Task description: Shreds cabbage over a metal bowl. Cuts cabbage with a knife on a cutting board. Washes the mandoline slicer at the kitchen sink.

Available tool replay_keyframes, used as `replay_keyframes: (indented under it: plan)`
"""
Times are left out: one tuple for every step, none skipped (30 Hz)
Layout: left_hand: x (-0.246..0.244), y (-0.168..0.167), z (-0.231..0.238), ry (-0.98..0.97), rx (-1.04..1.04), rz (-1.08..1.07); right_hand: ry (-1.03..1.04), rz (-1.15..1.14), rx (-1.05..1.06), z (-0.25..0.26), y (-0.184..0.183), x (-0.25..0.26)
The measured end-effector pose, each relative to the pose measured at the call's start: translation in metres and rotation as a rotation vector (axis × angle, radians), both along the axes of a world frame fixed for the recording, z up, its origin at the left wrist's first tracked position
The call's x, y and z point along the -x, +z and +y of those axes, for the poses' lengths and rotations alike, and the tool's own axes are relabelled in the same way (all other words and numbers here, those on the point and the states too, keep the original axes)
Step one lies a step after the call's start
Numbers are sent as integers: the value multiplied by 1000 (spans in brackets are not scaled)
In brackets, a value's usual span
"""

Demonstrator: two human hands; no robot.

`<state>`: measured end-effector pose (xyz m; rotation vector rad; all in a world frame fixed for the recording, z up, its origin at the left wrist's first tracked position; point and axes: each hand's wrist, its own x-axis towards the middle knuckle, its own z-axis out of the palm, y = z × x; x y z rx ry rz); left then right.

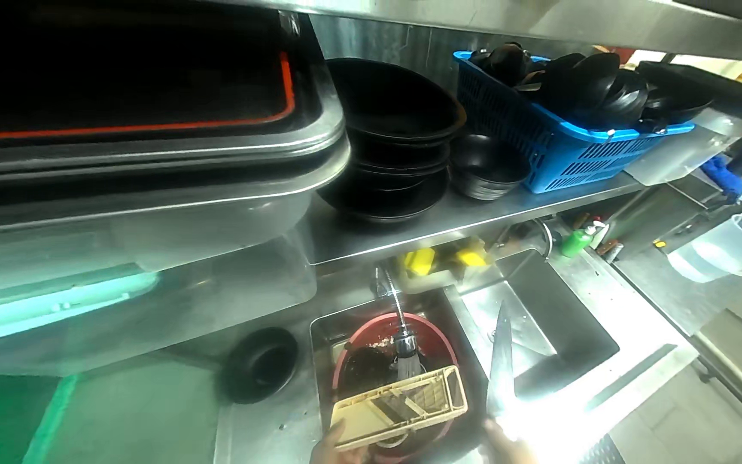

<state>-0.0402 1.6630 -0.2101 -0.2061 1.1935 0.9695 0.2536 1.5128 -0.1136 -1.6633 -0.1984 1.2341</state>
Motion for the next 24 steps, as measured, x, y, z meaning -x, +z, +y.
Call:
replay_keyframes:
  plan:
    - [-2,2,0,15,-4,15,-35,24,-37,14,-5,2]
    - [-3,4,0,30,-9,38,-73,10,-56,27,-9,4]
    - [-3,7,1,42,-13,71,-103,-46,-55,39,-14,6]
    - [-1,10,2,44,-16,109,-112,-123,-42,48,-22,7]
    - [2,14,2,38,-17,148,-98,-187,-24,52,-30,5]
    - [6,17,3,30,-21,193,-73,-229,6,54,-37,4]
    - [11,20,4,25,-24,240,-34,-234,29,52,-41,4]
    - [17,24,5,15,-26,282,7,-204,36,49,-41,5]
    - [23,30,5,4,-26,309,44,-160,38,44,-37,8]
    - [29,37,5,-13,-26,334,91,-122,54,38,-30,11]
    - [35,45,5,-41,-19,358,134,-100,71,32,-23,14]
    - [40,53,6,-67,-7,378,174,-81,76,26,-17,17]
    - [44,60,6,-97,3,392,199,-38,67,22,-12,19]
    - [47,64,6,-128,13,400,200,41,49,19,-6,22]
    - [50,66,5,-156,23,407,167,154,25,19,-4,25]
    - [50,67,4,-182,34,411,105,270,-5,22,-2,28]
    - [50,67,3,-203,45,414,29,376,-37,30,-2,32]
    - [48,65,2,-217,50,416,-50,458,-66,43,-1,36]
    - [45,63,1,-225,48,421,-115,516,-84,58,-2,40]
    - [41,62,-1,-231,43,430,-153,554,-88,74,-8,42]
    - [37,61,-2,-241,33,440,-174,568,-73,89,-15,45]
    - [33,60,-4,-248,17,445,-174,555,-40,103,-21,48]
    - [29,62,-5,-253,4,453,-157,543,-10,115,-24,51]
    - [26,65,-5,-256,-4,463,-147,536,8,125,-24,54]
